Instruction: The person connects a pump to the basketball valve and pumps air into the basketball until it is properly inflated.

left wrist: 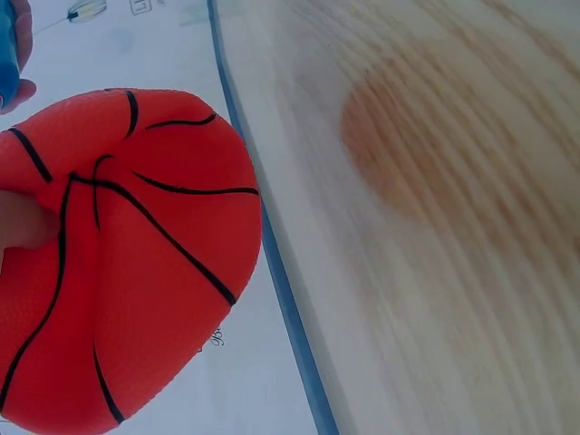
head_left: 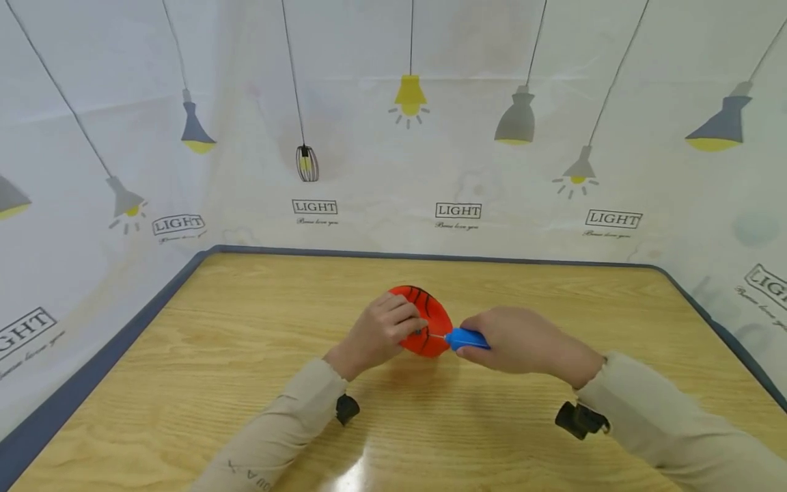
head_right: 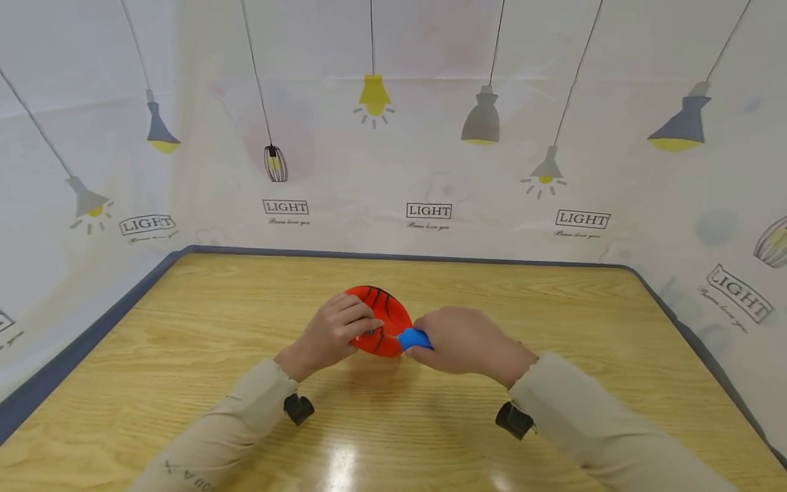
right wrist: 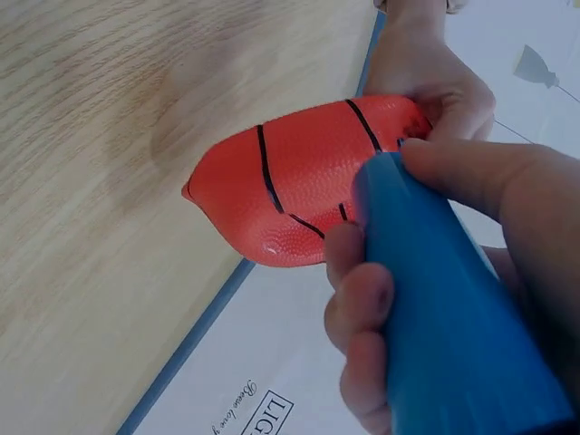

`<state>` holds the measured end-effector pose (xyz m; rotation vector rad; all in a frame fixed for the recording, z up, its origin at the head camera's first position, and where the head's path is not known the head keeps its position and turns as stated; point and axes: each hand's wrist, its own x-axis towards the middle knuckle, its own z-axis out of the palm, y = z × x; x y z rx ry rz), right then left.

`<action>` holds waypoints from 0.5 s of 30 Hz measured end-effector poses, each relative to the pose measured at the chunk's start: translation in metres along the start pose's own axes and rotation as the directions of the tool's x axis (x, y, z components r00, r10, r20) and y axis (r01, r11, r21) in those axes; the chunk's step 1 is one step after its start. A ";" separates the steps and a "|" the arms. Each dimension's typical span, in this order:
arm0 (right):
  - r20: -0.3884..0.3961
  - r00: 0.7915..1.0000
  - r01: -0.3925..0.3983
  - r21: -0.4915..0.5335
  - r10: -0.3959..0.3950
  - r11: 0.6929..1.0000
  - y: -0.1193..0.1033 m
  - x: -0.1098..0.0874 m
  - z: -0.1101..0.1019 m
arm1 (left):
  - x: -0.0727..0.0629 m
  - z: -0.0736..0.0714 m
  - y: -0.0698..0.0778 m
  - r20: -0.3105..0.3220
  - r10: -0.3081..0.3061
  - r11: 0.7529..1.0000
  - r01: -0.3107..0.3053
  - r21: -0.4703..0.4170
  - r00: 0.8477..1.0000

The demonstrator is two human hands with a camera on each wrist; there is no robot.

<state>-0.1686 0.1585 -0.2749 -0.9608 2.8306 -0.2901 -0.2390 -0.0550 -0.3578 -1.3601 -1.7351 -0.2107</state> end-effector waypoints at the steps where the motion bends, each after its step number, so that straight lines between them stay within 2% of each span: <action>1: -0.009 1.000 -0.004 -0.005 0.003 1.000 -0.001 0.000 0.001 | 0.000 0.000 0.000 -0.007 -0.003 1.000 0.003 0.002 1.000; 8: -0.020 1.000 -0.022 0.072 0.023 0.997 0.000 0.005 0.006 | 0.001 -0.003 0.000 -0.044 -0.039 0.999 0.039 -0.012 0.998; 12: 0.004 1.000 -0.014 0.184 0.013 0.983 0.004 0.009 0.007 | 0.000 -0.004 -0.001 -0.060 -0.060 0.998 0.060 -0.005 0.996; 15: 0.032 0.999 -0.023 0.274 0.015 0.961 0.006 0.011 0.007 | 0.000 -0.004 -0.002 -0.078 -0.044 0.999 0.045 0.013 0.996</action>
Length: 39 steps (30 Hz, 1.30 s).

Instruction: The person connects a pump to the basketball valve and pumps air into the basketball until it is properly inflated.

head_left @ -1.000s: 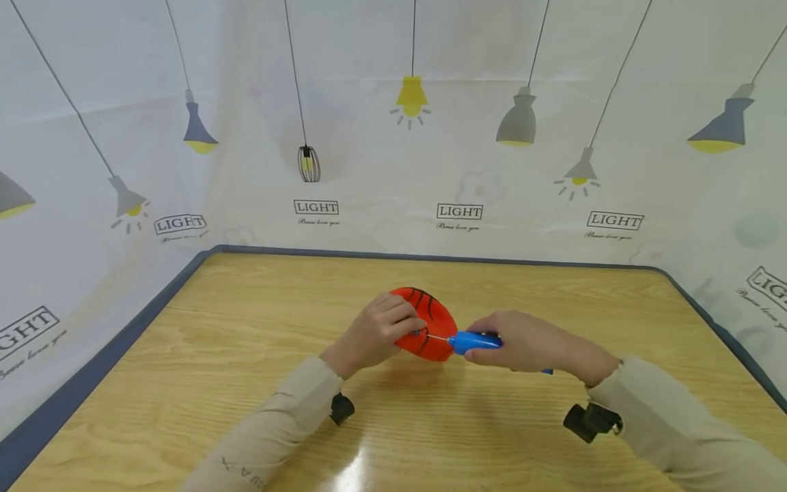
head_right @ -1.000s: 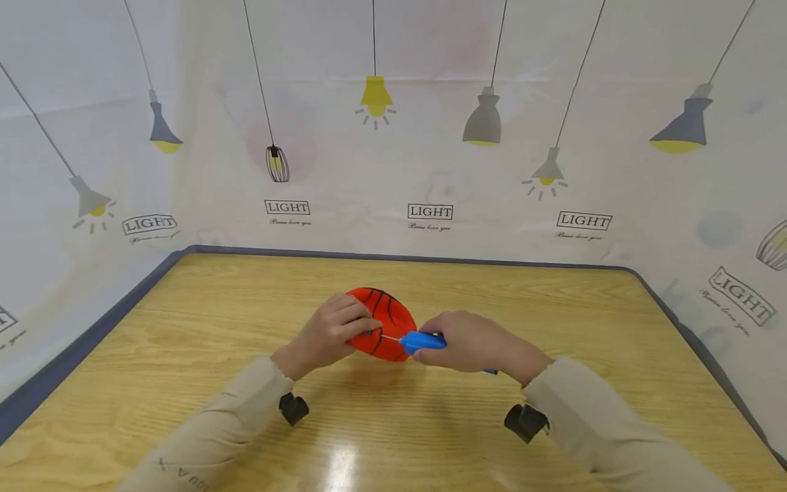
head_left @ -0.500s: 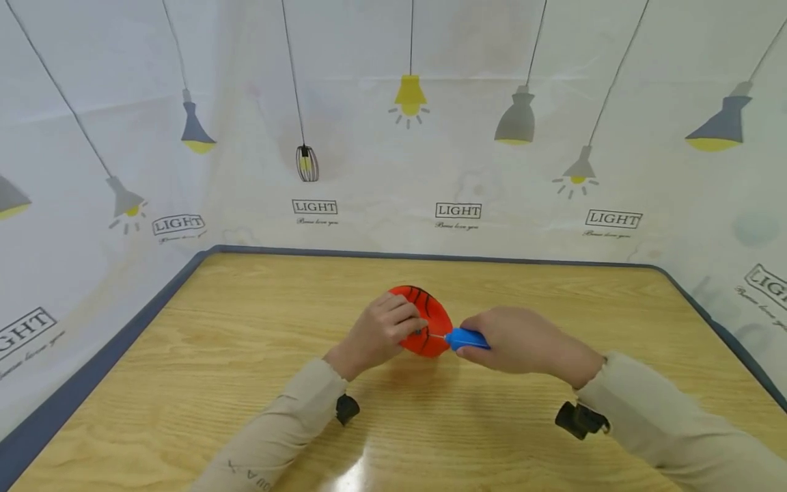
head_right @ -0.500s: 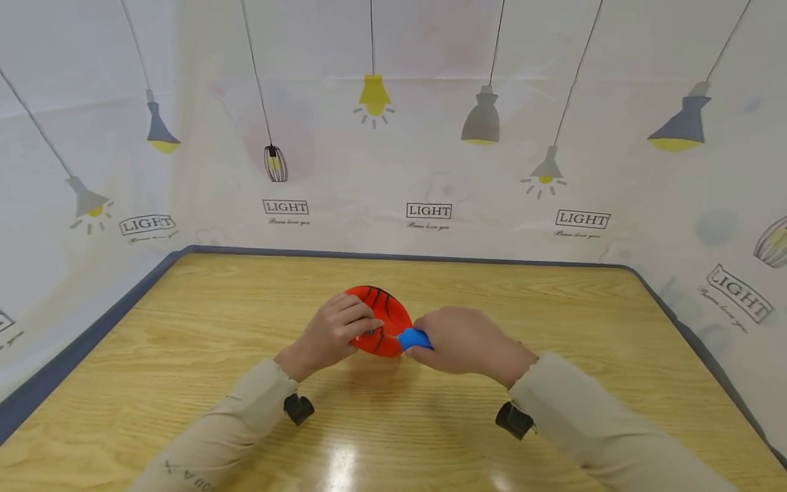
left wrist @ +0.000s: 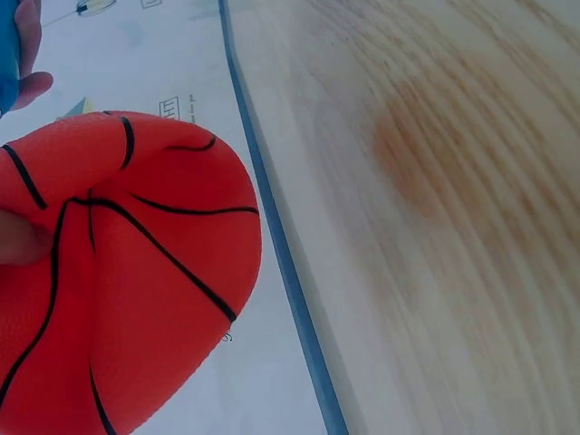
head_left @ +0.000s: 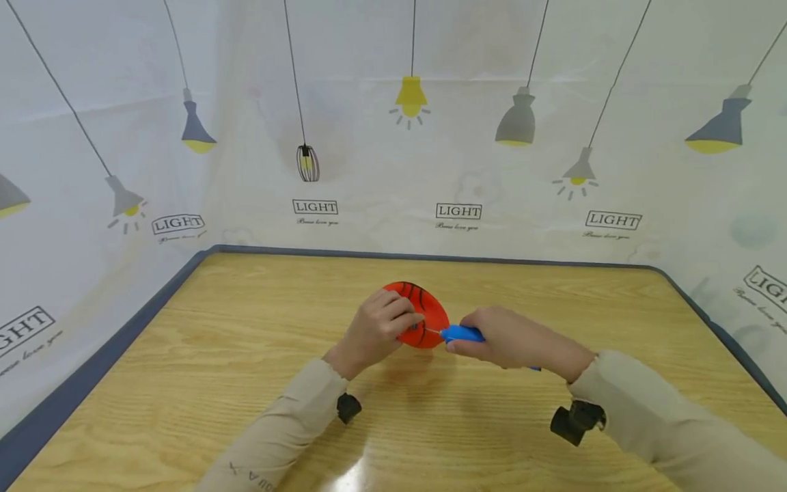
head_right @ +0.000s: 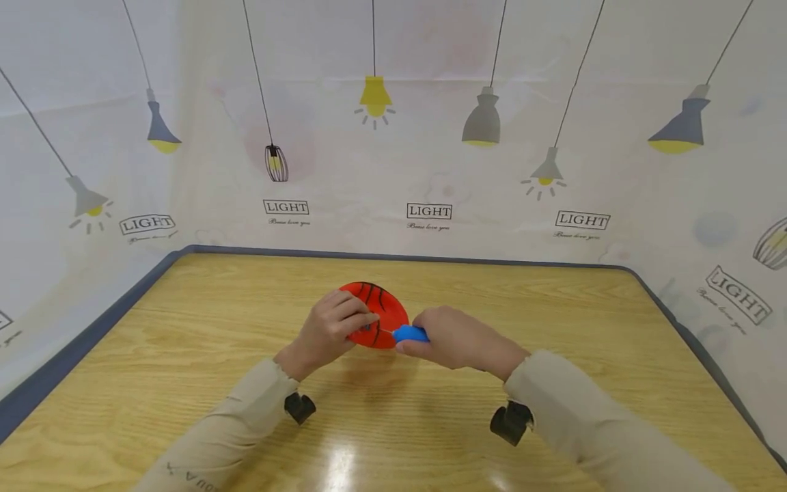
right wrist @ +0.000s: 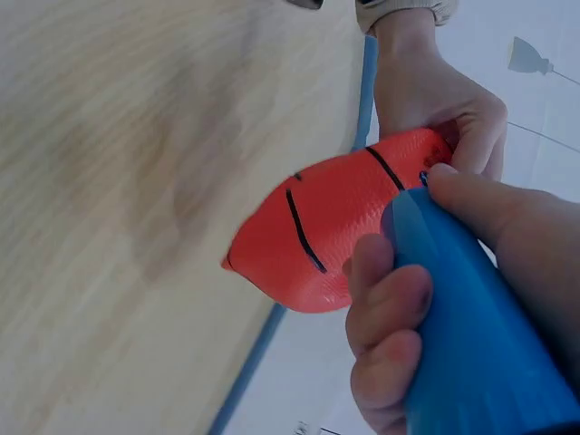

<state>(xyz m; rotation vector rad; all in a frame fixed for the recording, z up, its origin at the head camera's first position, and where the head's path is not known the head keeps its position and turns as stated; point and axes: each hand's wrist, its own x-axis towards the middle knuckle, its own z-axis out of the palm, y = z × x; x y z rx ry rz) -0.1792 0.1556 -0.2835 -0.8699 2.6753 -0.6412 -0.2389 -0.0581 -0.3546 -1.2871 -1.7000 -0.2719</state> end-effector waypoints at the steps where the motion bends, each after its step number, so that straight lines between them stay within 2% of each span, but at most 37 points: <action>1: 0.002 1.000 -0.006 0.016 0.006 1.000 0.000 0.000 0.001 | 0.000 0.000 0.000 -0.007 0.007 1.000 -0.007 0.005 1.000; 4: -0.017 1.000 -0.013 -0.001 0.013 1.000 -0.001 0.002 0.004 | 0.000 0.002 -0.001 -0.025 0.022 1.000 -0.022 0.016 0.999; 10: -0.084 0.993 -0.098 -0.171 0.085 0.980 -0.013 0.005 0.014 | -0.001 0.002 0.001 -0.026 0.002 1.000 -0.002 -0.008 1.000; 14: -0.092 0.985 -0.162 -0.194 0.147 0.968 -0.018 0.007 0.020 | -0.003 0.001 0.002 -0.019 -0.019 0.998 0.018 -0.053 1.000; 17: -0.097 0.983 -0.169 -0.195 0.153 0.966 -0.019 0.009 0.021 | -0.004 0.001 0.001 -0.040 -0.037 0.996 0.034 -0.077 0.998; 23: -0.109 0.982 -0.165 -0.119 0.153 0.979 -0.016 0.011 0.022 | -0.005 0.002 0.001 -0.083 -0.077 0.993 0.069 -0.091 0.994; 25: -0.115 0.981 -0.165 -0.060 0.157 0.984 -0.013 0.010 0.024 | -0.005 0.003 0.003 -0.056 -0.105 0.991 0.100 -0.084 0.993; 27: -0.120 0.979 -0.167 -0.014 0.164 0.986 -0.009 0.008 0.026 | -0.004 0.004 0.004 -0.004 -0.138 0.987 0.137 -0.088 0.990; 31: -0.114 0.976 -0.184 0.048 0.188 0.982 -0.003 0.002 0.028 | -0.006 0.005 0.005 0.100 -0.214 0.967 0.226 -0.120 0.972; 39: -0.098 0.972 -0.201 0.122 0.213 0.972 0.001 -0.003 0.013 | 0.000 0.005 0.008 0.126 -0.299 0.954 0.297 0.036 0.946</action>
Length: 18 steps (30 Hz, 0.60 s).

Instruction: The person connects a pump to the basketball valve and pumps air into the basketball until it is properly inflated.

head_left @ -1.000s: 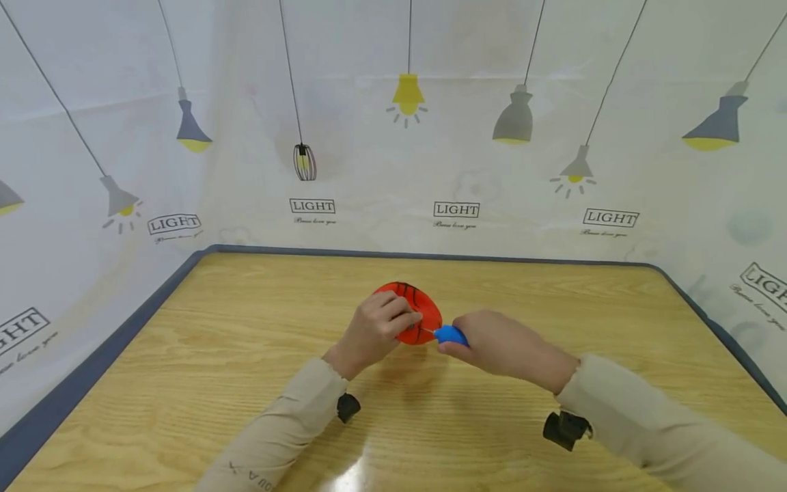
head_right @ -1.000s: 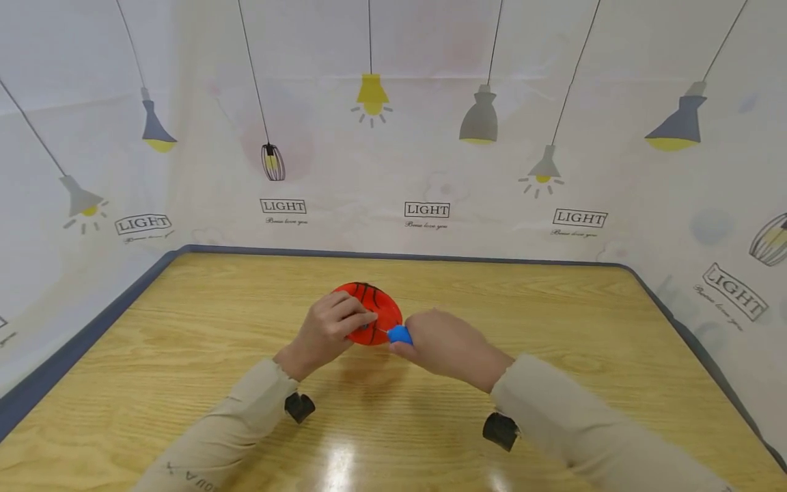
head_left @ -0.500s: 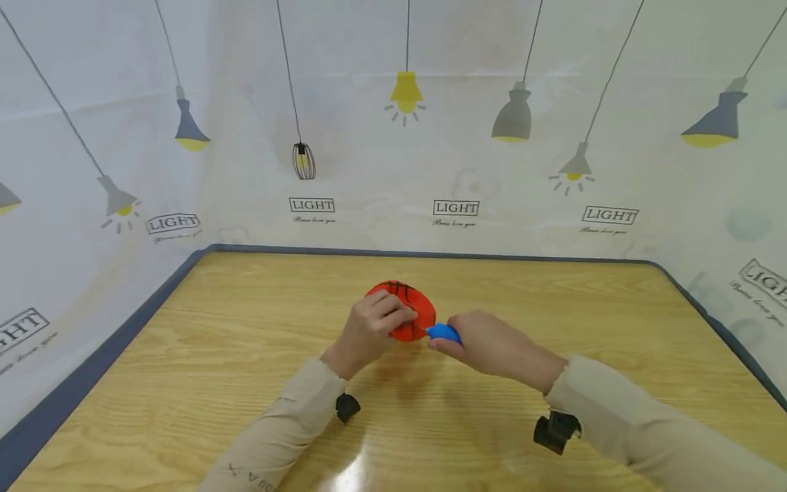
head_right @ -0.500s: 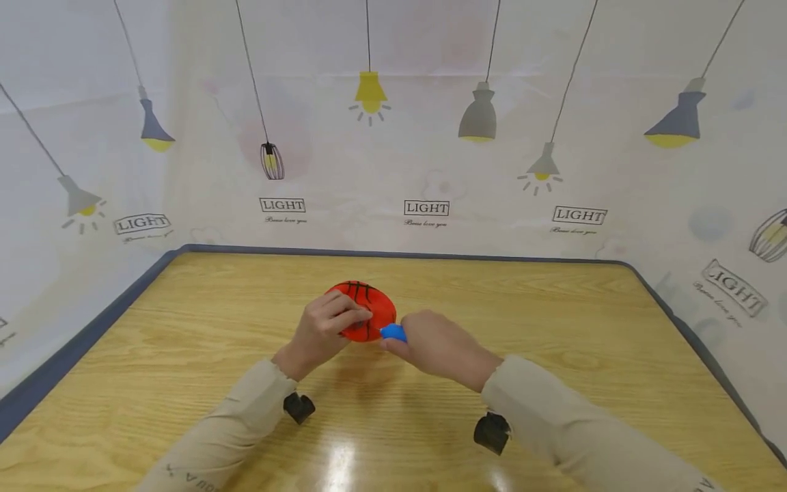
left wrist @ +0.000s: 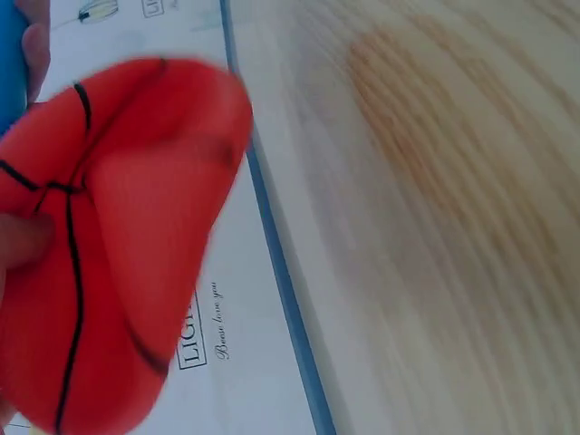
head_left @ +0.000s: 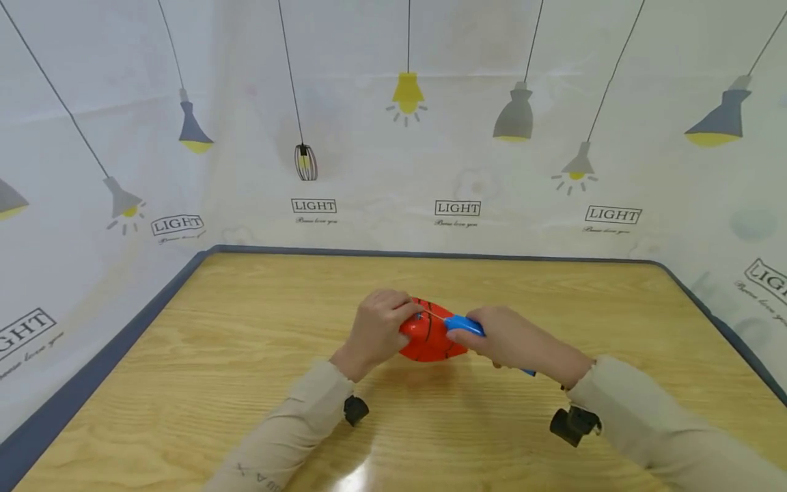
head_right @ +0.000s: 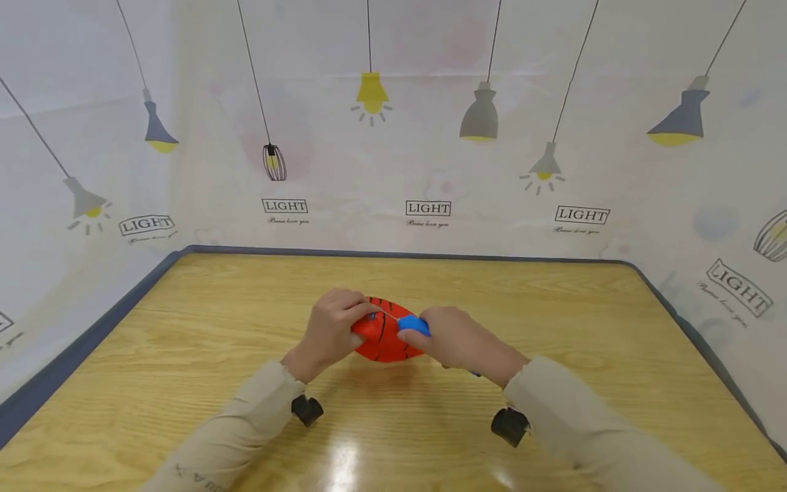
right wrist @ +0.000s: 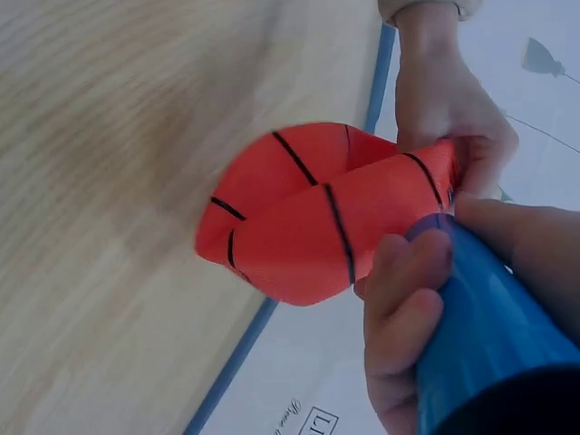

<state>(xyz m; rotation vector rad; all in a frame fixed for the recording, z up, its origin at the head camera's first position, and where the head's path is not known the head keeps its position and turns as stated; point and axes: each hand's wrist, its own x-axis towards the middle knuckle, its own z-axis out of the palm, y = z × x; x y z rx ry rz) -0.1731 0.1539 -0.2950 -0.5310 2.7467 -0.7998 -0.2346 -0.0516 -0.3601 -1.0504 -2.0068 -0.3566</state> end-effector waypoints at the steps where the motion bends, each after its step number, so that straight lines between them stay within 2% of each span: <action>1: 0.007 1.000 -0.009 0.004 0.009 1.000 0.000 -0.001 -0.002 | 0.001 0.000 0.000 -0.003 -0.018 1.000 0.018 -0.001 1.000; 4: 0.009 1.000 -0.013 0.010 0.013 1.000 0.002 -0.005 -0.005 | 0.002 -0.003 -0.002 -0.029 -0.051 0.999 0.050 -0.014 0.998; 7: -0.009 1.000 0.002 0.020 -0.002 1.000 0.004 -0.007 -0.004 | 0.002 -0.004 -0.005 -0.063 -0.044 0.999 0.043 -0.009 0.997; 12: -0.032 0.999 0.037 0.027 -0.036 0.999 0.003 -0.008 -0.005 | 0.003 -0.004 -0.004 -0.087 0.033 0.999 -0.030 0.039 0.996; 18: 0.009 0.999 0.045 0.016 -0.045 0.999 -0.002 -0.009 -0.008 | 0.003 -0.003 -0.004 -0.118 0.139 0.987 -0.128 0.097 0.983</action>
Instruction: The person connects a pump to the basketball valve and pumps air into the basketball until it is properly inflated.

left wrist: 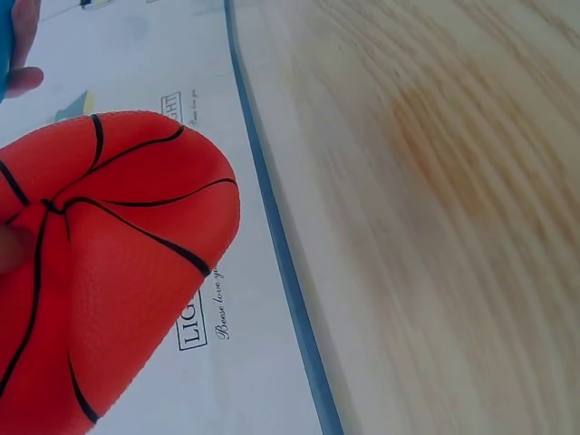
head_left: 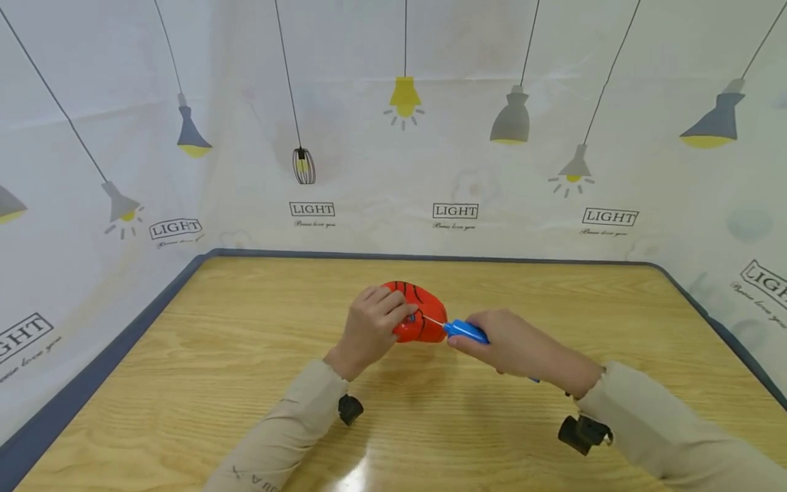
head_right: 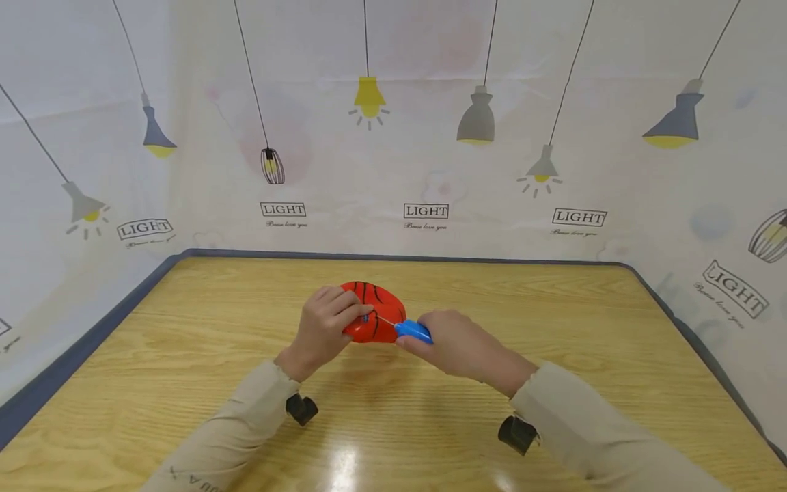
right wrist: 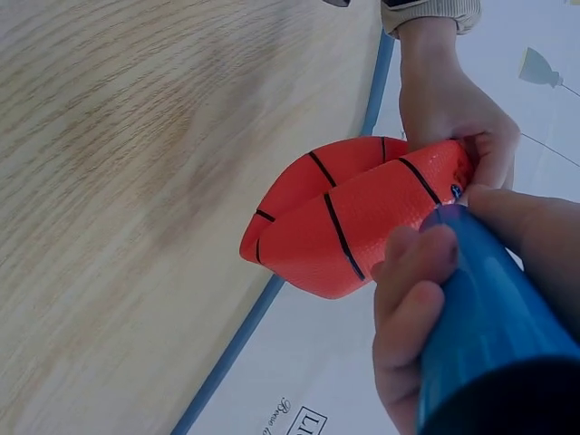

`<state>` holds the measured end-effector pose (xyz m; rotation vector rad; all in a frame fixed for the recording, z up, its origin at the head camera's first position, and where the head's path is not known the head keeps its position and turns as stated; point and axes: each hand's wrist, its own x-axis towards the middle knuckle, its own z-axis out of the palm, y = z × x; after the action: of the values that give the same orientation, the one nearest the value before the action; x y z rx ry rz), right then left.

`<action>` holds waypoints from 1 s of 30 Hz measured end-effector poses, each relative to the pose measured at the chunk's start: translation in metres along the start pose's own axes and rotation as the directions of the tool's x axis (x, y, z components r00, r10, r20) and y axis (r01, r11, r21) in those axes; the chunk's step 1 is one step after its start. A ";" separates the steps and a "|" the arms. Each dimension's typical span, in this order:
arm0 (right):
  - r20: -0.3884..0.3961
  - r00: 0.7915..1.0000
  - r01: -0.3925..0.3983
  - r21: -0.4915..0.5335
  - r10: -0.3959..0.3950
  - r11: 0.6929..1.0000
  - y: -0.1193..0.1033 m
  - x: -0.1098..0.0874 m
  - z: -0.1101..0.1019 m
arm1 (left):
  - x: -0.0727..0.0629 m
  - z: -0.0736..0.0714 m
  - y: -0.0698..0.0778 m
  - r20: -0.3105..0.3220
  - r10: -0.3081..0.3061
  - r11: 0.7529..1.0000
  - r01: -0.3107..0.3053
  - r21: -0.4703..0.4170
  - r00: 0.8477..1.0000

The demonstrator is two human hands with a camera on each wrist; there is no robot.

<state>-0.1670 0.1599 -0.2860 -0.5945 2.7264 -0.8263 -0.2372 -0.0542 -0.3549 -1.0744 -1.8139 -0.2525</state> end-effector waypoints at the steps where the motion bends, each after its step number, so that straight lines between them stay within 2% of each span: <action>1: 0.004 1.000 0.000 -0.005 0.000 1.000 -0.001 0.000 0.000 | 0.000 0.000 0.000 -0.006 0.015 1.000 -0.015 0.003 1.000; 9: -0.008 0.999 0.032 -0.118 -0.033 0.992 -0.005 -0.002 -0.001 | 0.000 -0.001 -0.001 -0.023 0.091 0.996 -0.091 -0.002 0.996; 17: 0.007 1.000 -0.003 -0.168 0.005 0.986 -0.007 -0.001 -0.003 | 0.005 -0.002 -0.001 -0.045 0.198 0.977 -0.194 0.091 0.979; 24: -0.004 1.000 -0.008 -0.197 0.007 0.980 -0.010 0.003 0.001 | 0.007 -0.001 -0.002 -0.041 0.187 0.981 -0.184 0.066 0.981; 30: -0.023 1.000 -0.020 -0.297 0.013 0.955 -0.015 0.007 0.008 | 0.005 0.001 -0.001 -0.081 0.178 0.984 -0.179 -0.009 0.981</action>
<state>-0.1662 0.1415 -0.2843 -0.6210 2.8936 -0.4196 -0.2392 -0.0512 -0.3513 -1.2138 -1.6350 -0.1994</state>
